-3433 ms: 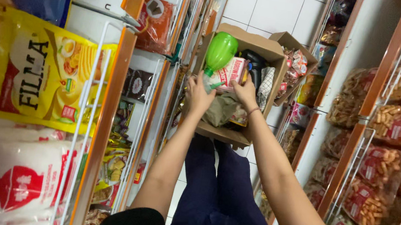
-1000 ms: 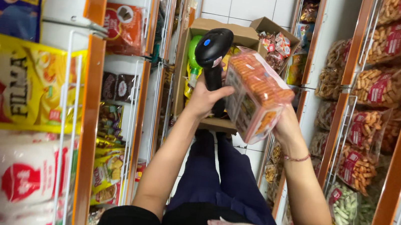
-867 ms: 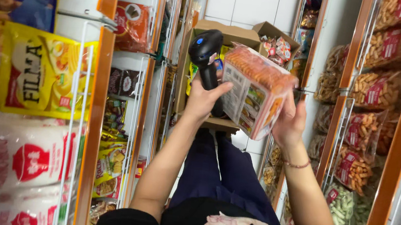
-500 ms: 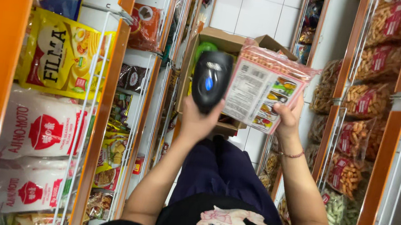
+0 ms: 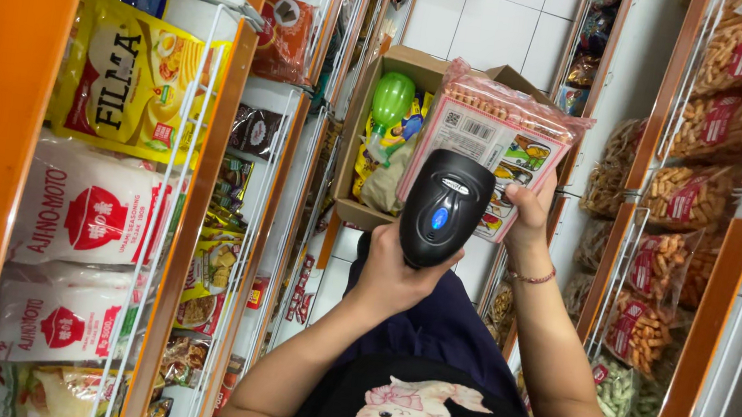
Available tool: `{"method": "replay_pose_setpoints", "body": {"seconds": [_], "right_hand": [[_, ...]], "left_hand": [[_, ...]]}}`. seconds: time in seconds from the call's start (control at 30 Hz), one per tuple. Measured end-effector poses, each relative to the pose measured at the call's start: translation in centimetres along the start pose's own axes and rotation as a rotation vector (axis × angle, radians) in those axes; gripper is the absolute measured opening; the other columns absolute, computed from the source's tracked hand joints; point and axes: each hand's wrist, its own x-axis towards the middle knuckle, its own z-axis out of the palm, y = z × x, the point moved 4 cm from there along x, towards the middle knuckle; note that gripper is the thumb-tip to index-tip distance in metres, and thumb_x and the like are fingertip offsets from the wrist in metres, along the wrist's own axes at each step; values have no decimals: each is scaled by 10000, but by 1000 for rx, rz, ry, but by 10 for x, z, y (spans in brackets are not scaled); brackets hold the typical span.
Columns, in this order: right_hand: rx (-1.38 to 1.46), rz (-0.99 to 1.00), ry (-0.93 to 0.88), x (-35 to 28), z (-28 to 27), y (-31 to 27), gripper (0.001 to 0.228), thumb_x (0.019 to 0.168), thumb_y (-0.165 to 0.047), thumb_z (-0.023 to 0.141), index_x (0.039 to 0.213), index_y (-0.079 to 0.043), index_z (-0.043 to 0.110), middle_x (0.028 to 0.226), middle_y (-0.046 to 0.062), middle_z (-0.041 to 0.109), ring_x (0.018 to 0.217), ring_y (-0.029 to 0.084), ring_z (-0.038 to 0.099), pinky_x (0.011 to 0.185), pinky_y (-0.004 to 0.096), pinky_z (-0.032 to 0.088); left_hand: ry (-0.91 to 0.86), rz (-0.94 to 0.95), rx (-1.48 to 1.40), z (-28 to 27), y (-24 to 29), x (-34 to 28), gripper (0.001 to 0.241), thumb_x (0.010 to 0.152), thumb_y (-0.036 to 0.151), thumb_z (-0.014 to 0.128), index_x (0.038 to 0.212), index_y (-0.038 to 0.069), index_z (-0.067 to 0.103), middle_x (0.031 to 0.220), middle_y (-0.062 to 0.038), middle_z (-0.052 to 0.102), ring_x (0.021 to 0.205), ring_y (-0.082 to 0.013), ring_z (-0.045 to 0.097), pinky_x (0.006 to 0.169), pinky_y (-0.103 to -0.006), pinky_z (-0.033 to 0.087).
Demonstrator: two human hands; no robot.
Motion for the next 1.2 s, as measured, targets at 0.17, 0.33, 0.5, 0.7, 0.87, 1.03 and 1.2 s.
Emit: {"method": "replay_pose_setpoints", "body": {"seconds": [0.17, 0.33, 0.5, 0.7, 0.87, 1.03, 1.2], "right_hand": [[-65, -43, 23, 5, -4, 0, 751, 804, -250, 711, 1440, 45, 440, 1299, 138, 616, 1172, 221, 635, 1063, 356, 530], [-421, -168, 177, 3, -32, -4, 672, 835, -84, 676, 1463, 8, 455, 1283, 101, 588, 1188, 178, 593, 1105, 315, 480], [-582, -146, 311, -10, -70, 5, 654, 848, -3, 695, 1441, -20, 421, 1284, 84, 594, 1202, 178, 616, 1113, 331, 505], [-696, -104, 400, -30, -101, 33, 703, 836, 6, 721, 1466, -16, 411, 1327, 88, 576, 1233, 173, 600, 1126, 341, 496], [-721, -62, 404, -39, -112, 54, 724, 825, -18, 787, 1446, 1, 414, 1348, 107, 578, 1257, 193, 594, 1125, 337, 481], [-931, -129, 383, -38, -102, 53, 811, 769, -54, 855, 1456, 29, 432, 1320, 141, 593, 1226, 209, 589, 1088, 339, 482], [-1122, -109, 360, -31, -72, 34, 820, 686, -129, 854, 1411, 26, 502, 1183, 170, 702, 1073, 240, 713, 961, 364, 573]], "left_hand": [[31, 11, 63, -3, -3, 1, 235, 860, 120, 818, 1028, 5, 702, 912, -130, 782, 852, -234, 806, 775, -344, 616], [153, -63, 219, -18, -71, 35, 396, 871, 145, 754, 1207, -16, 617, 1017, -190, 762, 925, -342, 768, 847, -418, 588], [158, -166, 422, 5, -222, 86, 689, 794, 168, 748, 1374, -65, 459, 1138, -315, 662, 1055, -481, 655, 928, -499, 528], [96, -256, 617, 56, -403, 122, 896, 760, 137, 769, 1496, -80, 306, 1285, -362, 520, 1126, -510, 581, 968, -507, 498], [5, -346, 820, 87, -489, 133, 962, 753, 116, 783, 1549, -39, 265, 1240, -289, 519, 1121, -452, 569, 964, -478, 499], [62, -293, 967, 90, -502, 139, 904, 718, 121, 803, 1495, -10, 361, 1259, -255, 521, 1171, -432, 534, 1001, -461, 478], [68, -333, 571, 78, -416, 147, 666, 901, 370, 747, 1446, 80, 498, 1203, -245, 566, 1040, -393, 587, 895, -467, 506]]}}
